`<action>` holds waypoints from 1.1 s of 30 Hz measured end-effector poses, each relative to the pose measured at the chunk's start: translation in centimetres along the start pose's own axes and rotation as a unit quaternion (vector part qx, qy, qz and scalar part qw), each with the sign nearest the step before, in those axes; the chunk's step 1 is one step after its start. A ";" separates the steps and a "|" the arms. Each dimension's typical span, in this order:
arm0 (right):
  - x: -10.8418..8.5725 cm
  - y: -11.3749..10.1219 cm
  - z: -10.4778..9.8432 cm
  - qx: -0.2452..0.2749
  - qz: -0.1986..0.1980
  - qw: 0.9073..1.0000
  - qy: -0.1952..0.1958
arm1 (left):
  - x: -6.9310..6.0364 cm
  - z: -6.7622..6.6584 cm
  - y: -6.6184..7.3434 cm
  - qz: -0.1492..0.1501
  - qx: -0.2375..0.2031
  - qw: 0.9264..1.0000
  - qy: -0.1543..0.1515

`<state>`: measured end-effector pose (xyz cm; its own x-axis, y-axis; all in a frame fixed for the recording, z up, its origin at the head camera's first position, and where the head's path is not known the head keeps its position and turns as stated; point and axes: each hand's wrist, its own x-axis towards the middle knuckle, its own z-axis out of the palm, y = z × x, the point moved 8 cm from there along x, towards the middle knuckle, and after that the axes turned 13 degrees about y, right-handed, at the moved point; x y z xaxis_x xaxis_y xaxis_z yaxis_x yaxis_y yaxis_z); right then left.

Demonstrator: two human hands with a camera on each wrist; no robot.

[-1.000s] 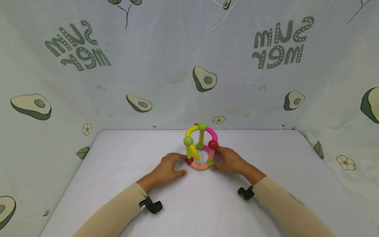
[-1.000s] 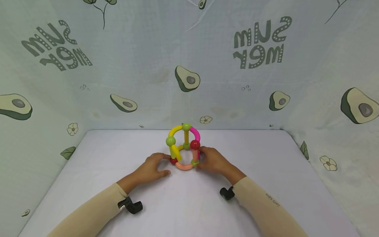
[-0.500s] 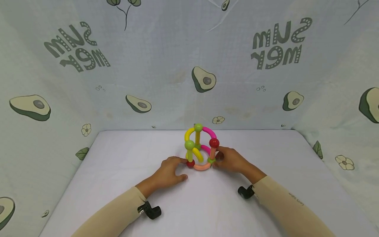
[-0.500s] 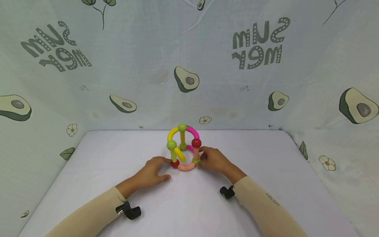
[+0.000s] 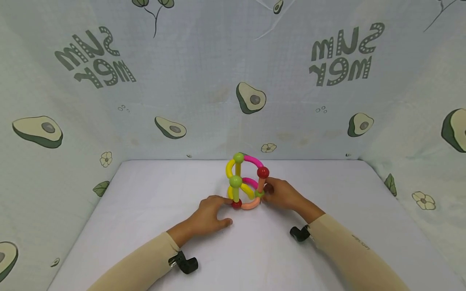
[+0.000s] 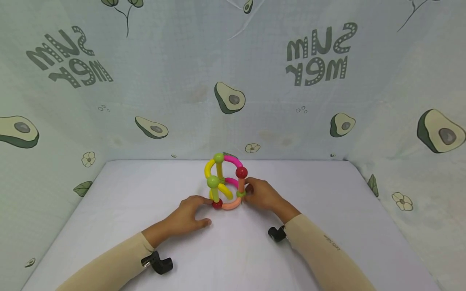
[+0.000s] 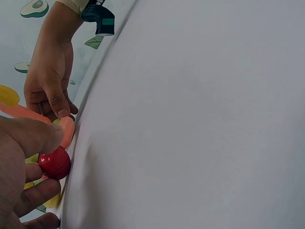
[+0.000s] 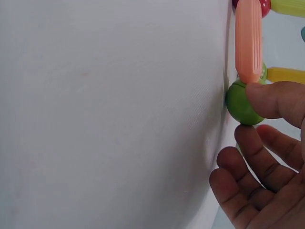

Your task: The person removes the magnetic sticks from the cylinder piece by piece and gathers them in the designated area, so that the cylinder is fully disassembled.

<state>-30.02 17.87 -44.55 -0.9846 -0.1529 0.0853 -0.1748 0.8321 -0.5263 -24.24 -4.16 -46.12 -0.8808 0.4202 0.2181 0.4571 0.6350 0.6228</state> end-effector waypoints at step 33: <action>1.2 -0.1 0.0 0.044 0.017 0.999 0.015 | -0.6 0.3 1.8 0.007 0.018 1.000 0.006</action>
<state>-31.22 17.66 -44.38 -0.9901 -0.1082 0.0898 -0.1405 0.7865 -0.6014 -22.80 -3.07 -45.35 -0.8752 0.4218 0.2367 0.4742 0.6520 0.5917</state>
